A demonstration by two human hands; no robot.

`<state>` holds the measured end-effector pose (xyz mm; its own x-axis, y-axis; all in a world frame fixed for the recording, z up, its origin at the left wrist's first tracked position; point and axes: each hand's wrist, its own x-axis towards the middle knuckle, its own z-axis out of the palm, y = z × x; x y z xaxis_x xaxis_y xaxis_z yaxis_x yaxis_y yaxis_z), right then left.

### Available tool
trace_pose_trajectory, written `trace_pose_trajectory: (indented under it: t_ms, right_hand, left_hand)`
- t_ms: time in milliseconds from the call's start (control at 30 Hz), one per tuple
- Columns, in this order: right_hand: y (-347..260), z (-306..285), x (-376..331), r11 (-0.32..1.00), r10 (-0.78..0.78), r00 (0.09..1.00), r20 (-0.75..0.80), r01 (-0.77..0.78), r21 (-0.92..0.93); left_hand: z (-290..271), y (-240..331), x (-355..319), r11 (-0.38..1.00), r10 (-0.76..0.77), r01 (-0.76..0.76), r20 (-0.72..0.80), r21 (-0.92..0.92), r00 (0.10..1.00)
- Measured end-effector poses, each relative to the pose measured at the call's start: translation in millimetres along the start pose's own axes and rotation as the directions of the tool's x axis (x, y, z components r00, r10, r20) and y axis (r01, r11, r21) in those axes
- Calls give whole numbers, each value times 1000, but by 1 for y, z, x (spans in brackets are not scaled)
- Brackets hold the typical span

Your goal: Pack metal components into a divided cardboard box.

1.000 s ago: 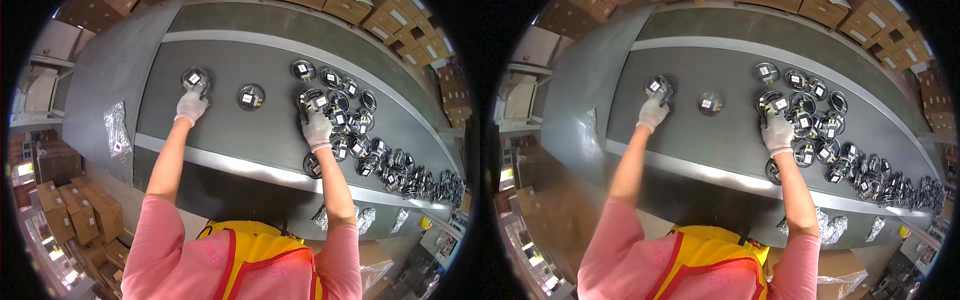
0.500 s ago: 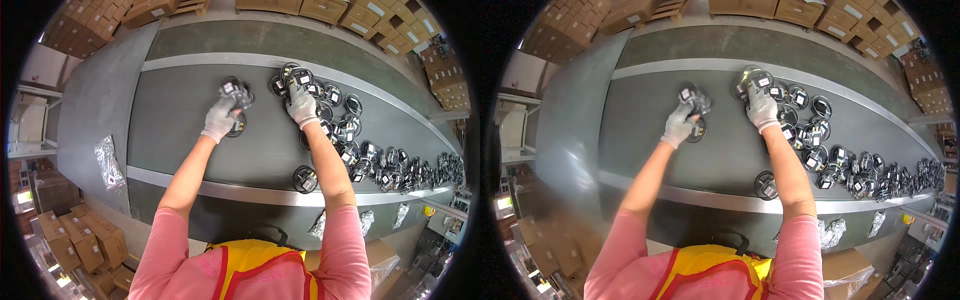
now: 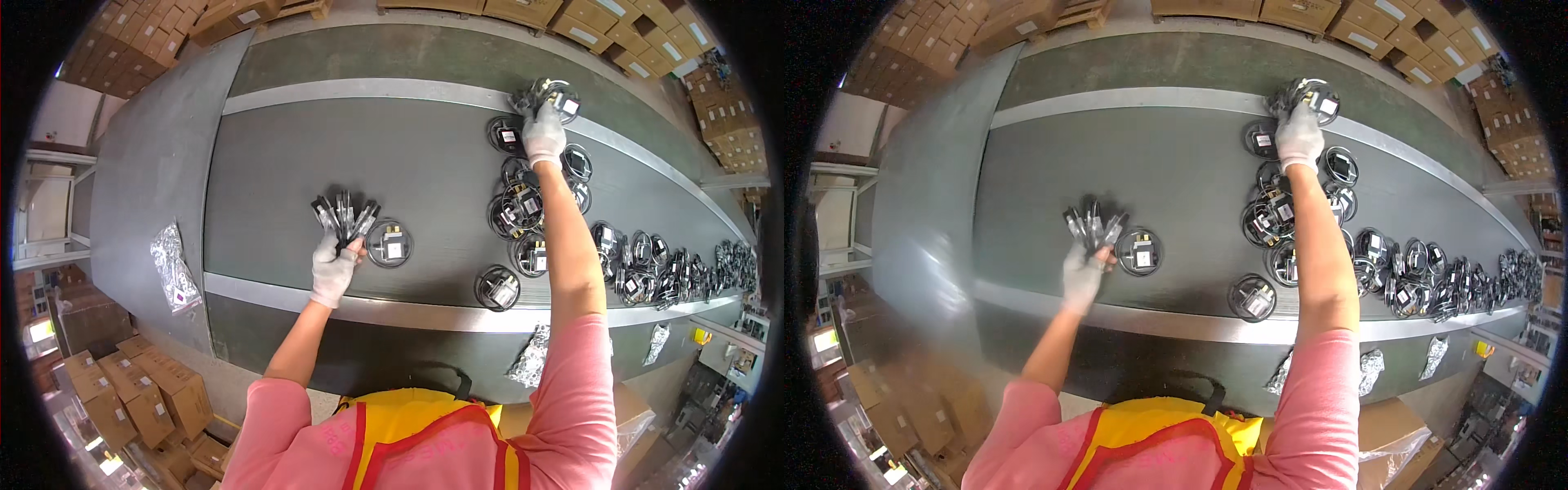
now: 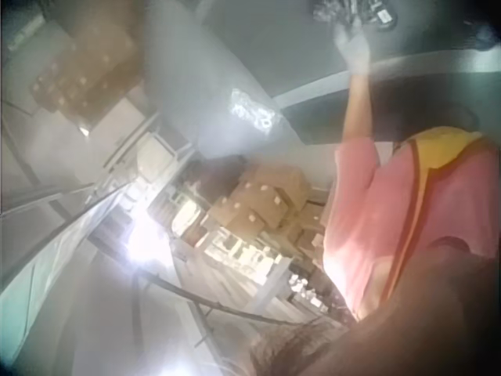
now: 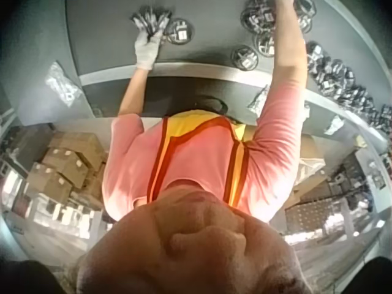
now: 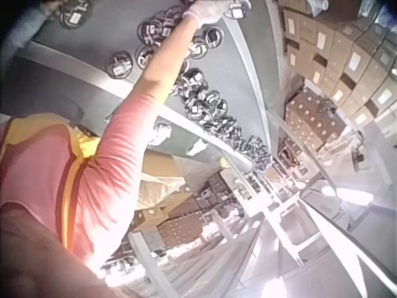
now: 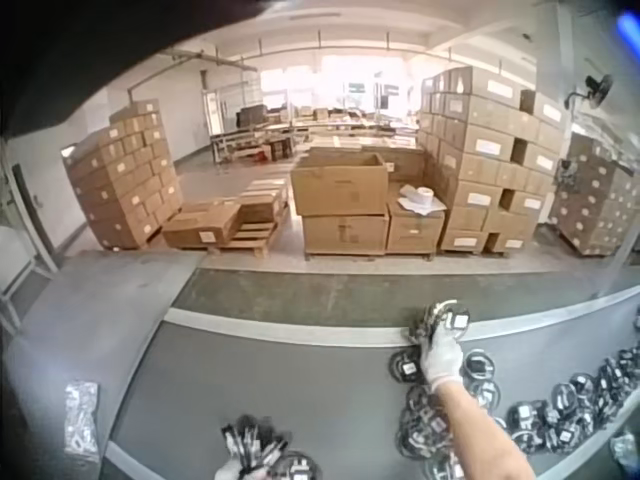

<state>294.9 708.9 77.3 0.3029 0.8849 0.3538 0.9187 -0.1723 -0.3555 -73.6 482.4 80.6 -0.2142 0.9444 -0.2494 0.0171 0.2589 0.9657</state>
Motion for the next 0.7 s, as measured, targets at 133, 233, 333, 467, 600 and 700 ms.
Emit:
trace_pose_trajectory:
  t_ms: [133, 233, 333, 467, 600, 700]
  right_hand:
    - [-20, 5, -25, 990, -144, 977, 156, 143, 20]
    - [-75, -33, -32, 539, 146, 824, 547, -530, 655]
    - [-46, -17, -17, 836, 100, 995, -29, -68, 544]
    - [-20, -5, -2, 995, 91, 995, -29, -90, 37]
    - [-25, 19, -23, 888, 40, 979, 200, -127, 441]
    - [-83, -25, -51, 138, 98, 712, 695, -702, 699]
  left_hand:
    - [-13, -9, 2, 495, 573, -722, 443, 484, 690]
    - [-23, 1, 9, 256, 496, -853, 695, 456, 520]
    - [-22, -13, 16, 220, 516, -864, 698, 454, 497]
    - [-12, -30, 21, 161, 611, -868, 643, 470, 462]
    - [3, -34, 18, 103, 640, -846, 617, 523, 459]
    - [-1, -31, 14, 288, 623, -799, 530, 528, 575]
